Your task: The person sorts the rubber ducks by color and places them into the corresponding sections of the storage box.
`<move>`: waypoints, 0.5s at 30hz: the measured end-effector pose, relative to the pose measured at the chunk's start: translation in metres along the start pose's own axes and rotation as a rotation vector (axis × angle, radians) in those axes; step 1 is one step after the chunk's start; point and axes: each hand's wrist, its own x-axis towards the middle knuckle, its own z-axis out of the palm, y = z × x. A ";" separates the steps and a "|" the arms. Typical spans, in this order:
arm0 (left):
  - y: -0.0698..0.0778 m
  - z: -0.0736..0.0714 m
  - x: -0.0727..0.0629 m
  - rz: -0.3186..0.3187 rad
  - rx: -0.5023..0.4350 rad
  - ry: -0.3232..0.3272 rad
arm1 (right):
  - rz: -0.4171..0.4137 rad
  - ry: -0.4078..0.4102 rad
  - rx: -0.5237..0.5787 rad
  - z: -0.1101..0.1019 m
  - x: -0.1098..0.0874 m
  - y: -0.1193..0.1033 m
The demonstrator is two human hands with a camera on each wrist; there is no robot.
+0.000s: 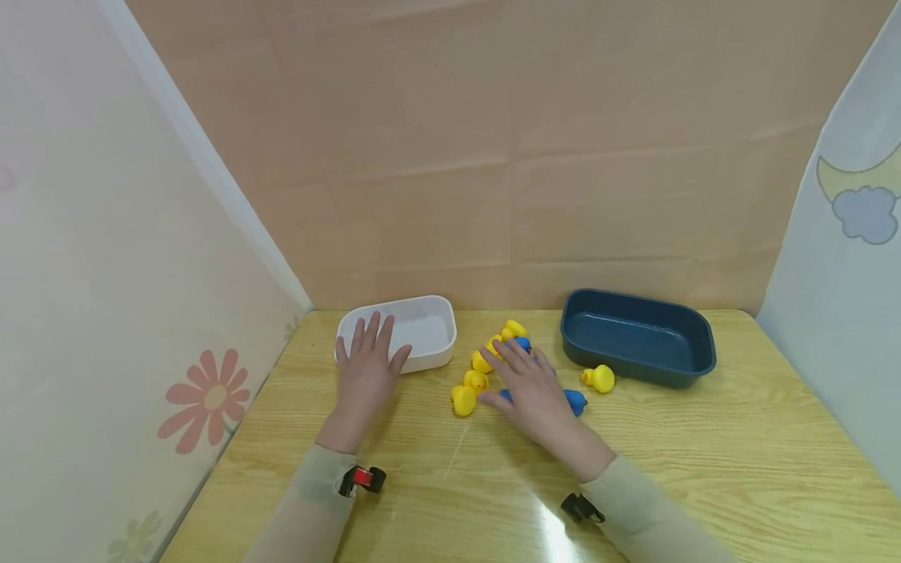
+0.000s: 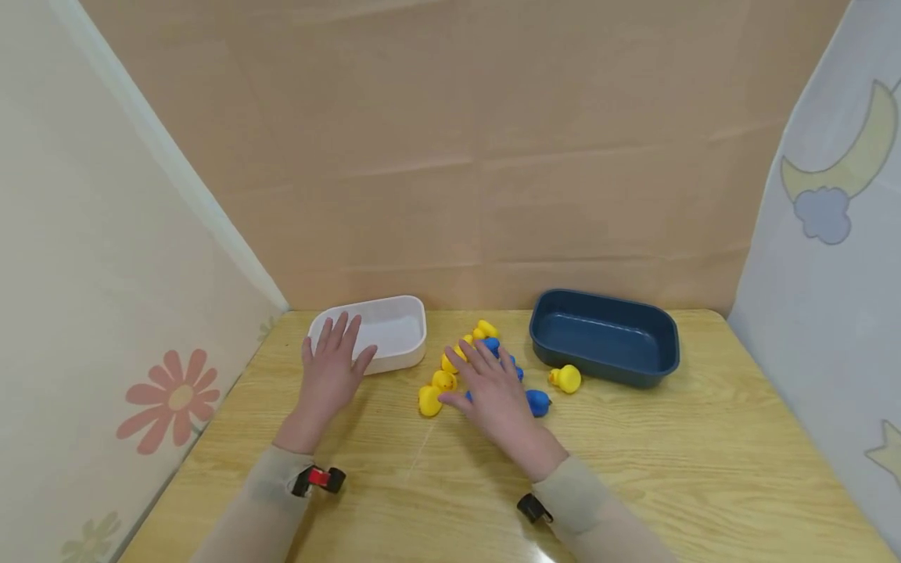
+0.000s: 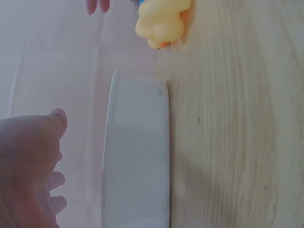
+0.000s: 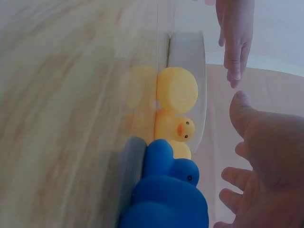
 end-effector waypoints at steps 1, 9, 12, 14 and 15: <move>-0.002 0.000 0.000 -0.005 -0.011 0.009 | 0.003 -0.010 0.007 0.001 0.001 -0.001; -0.023 0.000 0.001 -0.051 -0.087 0.030 | -0.011 -0.022 0.045 0.007 0.005 -0.001; -0.030 0.002 0.001 -0.072 -0.093 0.022 | -0.040 -0.008 0.052 0.011 0.006 0.000; -0.035 0.003 0.001 -0.090 -0.102 0.015 | -0.053 -0.006 0.062 0.014 0.007 0.001; -0.037 0.003 0.001 -0.099 -0.103 0.012 | -0.056 -0.009 0.070 0.015 0.007 0.001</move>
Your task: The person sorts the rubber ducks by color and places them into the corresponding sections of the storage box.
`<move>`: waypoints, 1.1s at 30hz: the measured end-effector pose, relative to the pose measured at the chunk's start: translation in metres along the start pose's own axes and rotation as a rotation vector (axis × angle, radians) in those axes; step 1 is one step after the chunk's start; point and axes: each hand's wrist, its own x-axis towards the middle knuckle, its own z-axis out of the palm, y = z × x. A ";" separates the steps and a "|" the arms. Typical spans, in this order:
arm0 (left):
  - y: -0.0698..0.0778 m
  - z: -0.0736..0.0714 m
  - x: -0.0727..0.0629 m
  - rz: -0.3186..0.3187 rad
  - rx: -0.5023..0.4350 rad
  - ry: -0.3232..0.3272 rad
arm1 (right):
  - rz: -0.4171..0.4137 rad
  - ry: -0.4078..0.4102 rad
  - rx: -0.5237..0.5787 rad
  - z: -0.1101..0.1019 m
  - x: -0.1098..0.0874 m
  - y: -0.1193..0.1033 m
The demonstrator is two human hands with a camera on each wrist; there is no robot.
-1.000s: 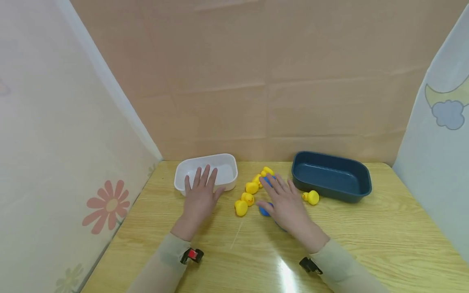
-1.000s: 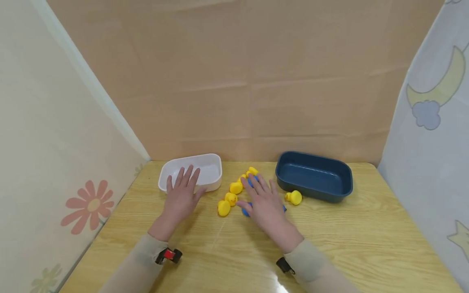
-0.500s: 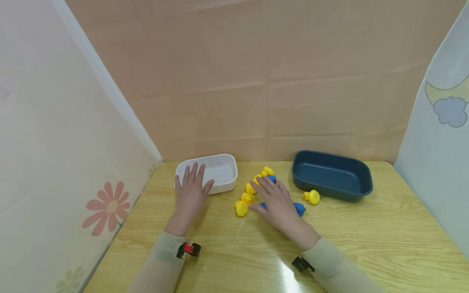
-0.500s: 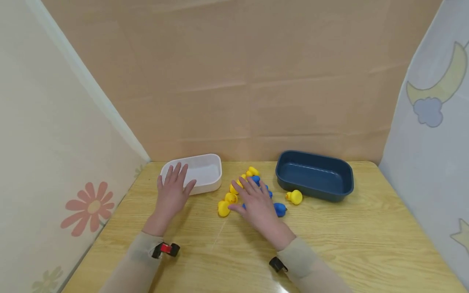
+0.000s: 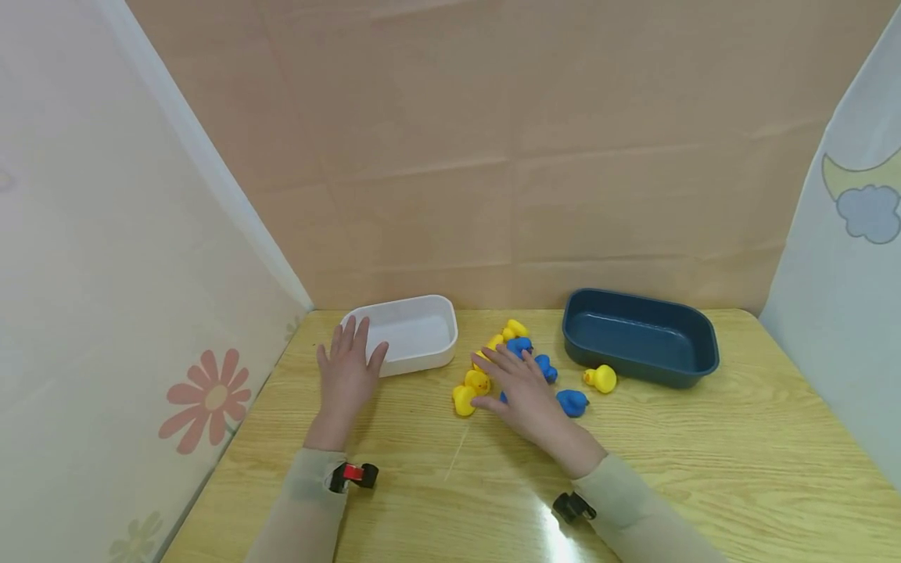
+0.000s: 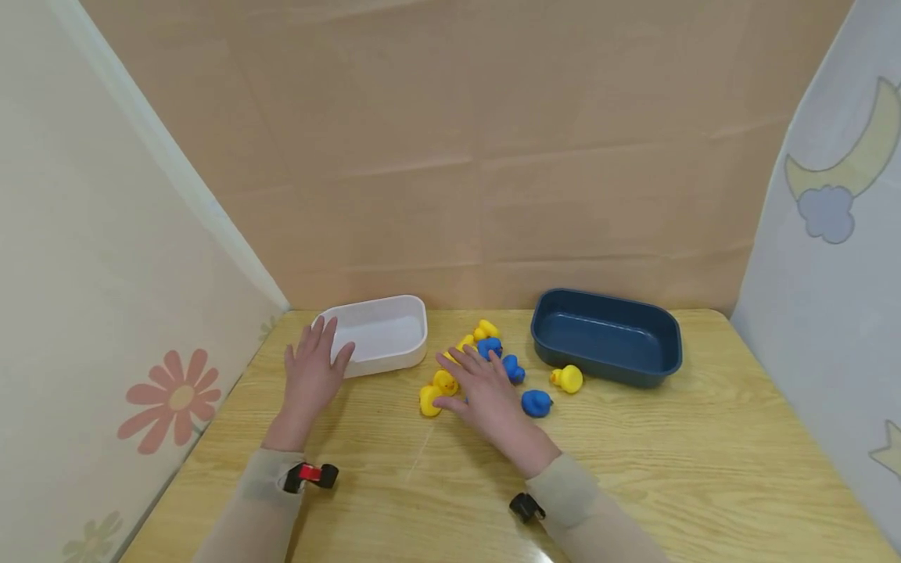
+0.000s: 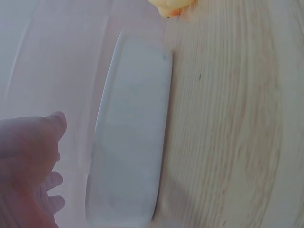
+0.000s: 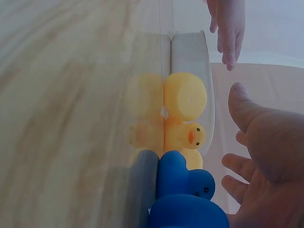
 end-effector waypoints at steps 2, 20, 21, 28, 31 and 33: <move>-0.004 0.000 0.000 -0.018 -0.009 -0.005 | 0.000 -0.010 0.013 0.001 0.001 0.000; -0.031 0.001 0.001 -0.119 -0.152 0.022 | -0.007 -0.165 0.120 0.002 0.009 0.001; -0.033 0.002 0.001 -0.125 -0.158 0.023 | -0.009 -0.171 0.117 0.002 0.009 0.001; -0.047 0.010 0.002 -0.155 -0.228 0.034 | -0.053 -0.182 0.110 0.005 0.012 0.003; -0.053 0.010 0.003 -0.171 -0.285 0.022 | -0.079 -0.178 0.101 0.006 0.012 0.004; -0.057 0.010 0.003 -0.192 -0.334 0.010 | -0.091 -0.176 0.096 0.007 0.013 0.005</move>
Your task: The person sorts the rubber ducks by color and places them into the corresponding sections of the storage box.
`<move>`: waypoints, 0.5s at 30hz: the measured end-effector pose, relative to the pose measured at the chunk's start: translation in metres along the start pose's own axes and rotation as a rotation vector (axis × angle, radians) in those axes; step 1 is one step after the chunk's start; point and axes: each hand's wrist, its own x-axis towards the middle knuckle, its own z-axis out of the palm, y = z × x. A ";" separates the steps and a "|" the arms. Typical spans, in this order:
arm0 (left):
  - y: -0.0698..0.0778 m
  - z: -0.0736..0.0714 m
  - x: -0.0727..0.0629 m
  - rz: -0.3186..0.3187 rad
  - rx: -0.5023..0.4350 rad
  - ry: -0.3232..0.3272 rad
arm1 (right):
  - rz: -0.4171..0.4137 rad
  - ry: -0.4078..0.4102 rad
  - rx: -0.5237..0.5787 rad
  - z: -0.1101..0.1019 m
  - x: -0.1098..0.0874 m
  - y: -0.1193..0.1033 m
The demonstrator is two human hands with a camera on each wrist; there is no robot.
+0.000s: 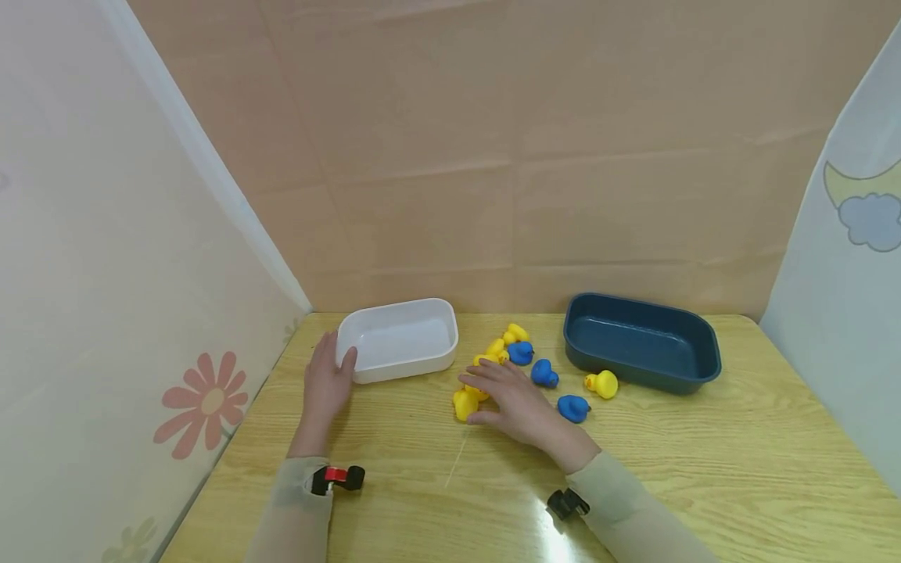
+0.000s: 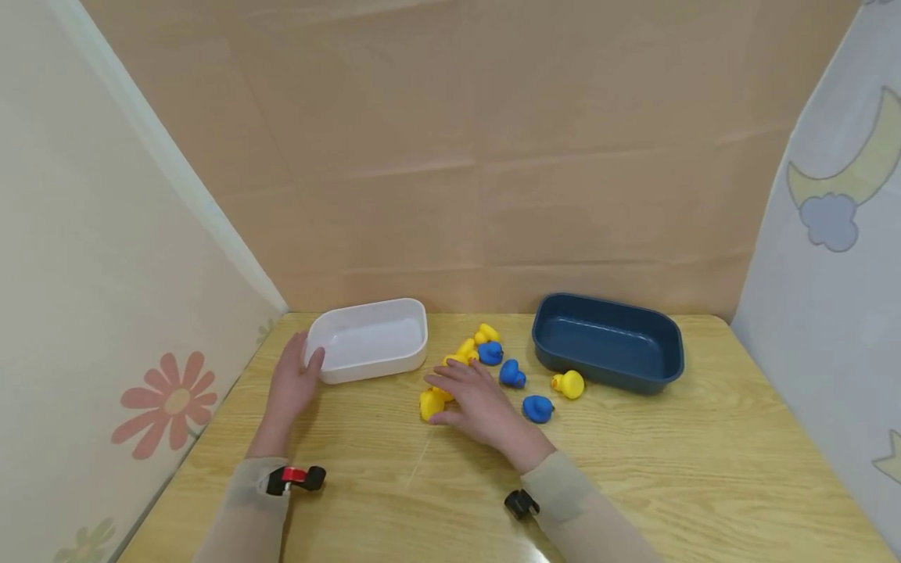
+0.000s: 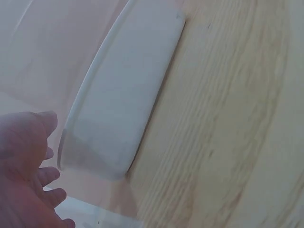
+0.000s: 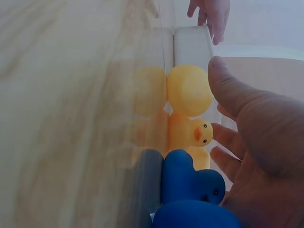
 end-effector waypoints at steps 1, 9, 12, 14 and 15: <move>-0.001 -0.001 0.000 -0.013 -0.022 -0.007 | -0.005 0.001 -0.003 0.000 0.000 0.000; -0.009 -0.004 -0.004 -0.100 -0.140 -0.061 | -0.024 -0.011 -0.017 -0.001 0.003 0.003; -0.012 -0.003 -0.005 -0.128 -0.179 -0.086 | -0.026 -0.019 -0.020 -0.001 0.004 0.003; -0.013 -0.003 -0.006 -0.137 -0.208 -0.102 | -0.032 -0.020 -0.030 -0.001 0.005 0.004; -0.013 -0.003 -0.006 -0.140 -0.220 -0.109 | -0.035 -0.019 -0.035 -0.001 0.005 0.004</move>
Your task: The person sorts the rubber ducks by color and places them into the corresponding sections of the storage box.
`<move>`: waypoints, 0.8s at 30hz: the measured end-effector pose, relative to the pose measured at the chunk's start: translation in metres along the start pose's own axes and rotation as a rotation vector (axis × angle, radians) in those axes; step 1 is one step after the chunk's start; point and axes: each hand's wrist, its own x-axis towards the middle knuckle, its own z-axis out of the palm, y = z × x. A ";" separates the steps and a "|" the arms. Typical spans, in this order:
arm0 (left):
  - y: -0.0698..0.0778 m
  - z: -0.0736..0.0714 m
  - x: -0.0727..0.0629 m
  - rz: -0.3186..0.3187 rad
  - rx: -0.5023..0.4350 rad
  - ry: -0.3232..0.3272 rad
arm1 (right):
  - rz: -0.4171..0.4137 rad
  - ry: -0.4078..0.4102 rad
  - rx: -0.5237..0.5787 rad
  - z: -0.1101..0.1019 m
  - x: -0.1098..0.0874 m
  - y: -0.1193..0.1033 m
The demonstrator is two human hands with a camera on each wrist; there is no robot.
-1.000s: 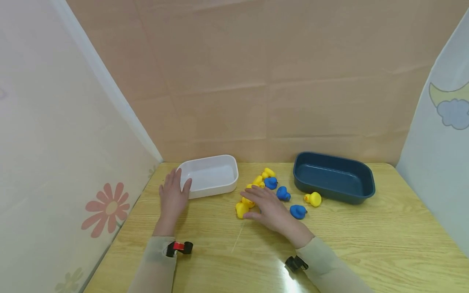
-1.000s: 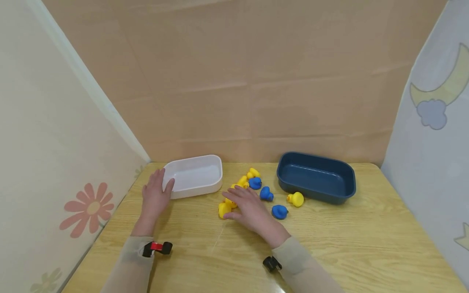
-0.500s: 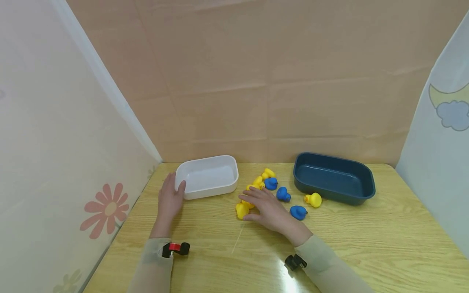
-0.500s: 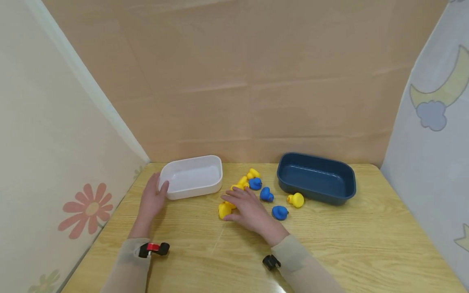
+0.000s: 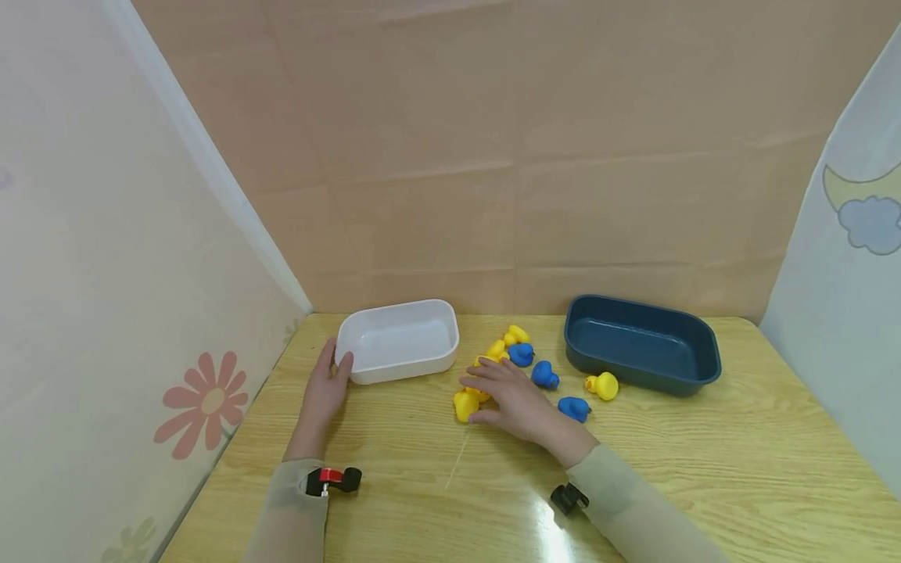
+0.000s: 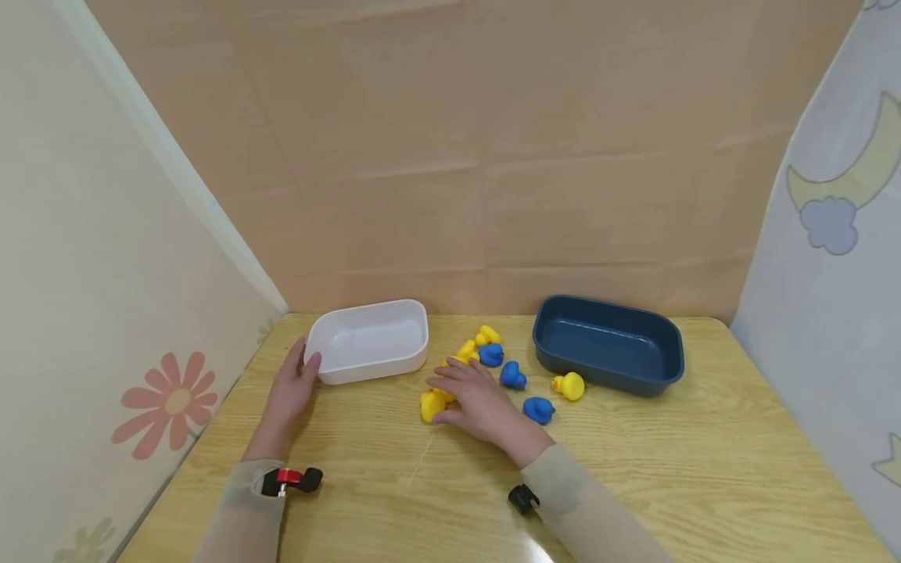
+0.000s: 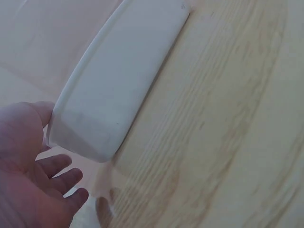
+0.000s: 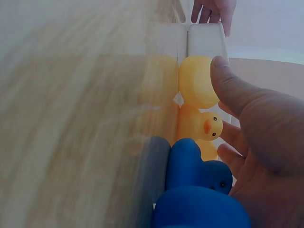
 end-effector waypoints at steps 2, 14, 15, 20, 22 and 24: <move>-0.001 0.000 0.000 -0.002 -0.026 -0.012 | -0.006 0.001 -0.013 0.000 0.001 0.000; -0.007 0.009 0.011 0.005 -0.115 -0.014 | -0.050 -0.029 -0.065 0.001 0.004 0.001; -0.007 0.011 0.012 0.004 -0.130 -0.014 | -0.051 -0.028 -0.064 0.002 0.004 0.002; -0.008 0.018 0.018 0.001 -0.225 -0.013 | -0.058 -0.019 -0.068 0.003 0.004 0.001; -0.008 0.021 0.020 -0.008 -0.252 -0.006 | -0.066 -0.014 -0.073 0.003 0.004 0.001; -0.007 0.024 0.022 -0.014 -0.274 0.006 | -0.070 -0.011 -0.075 0.002 0.004 0.000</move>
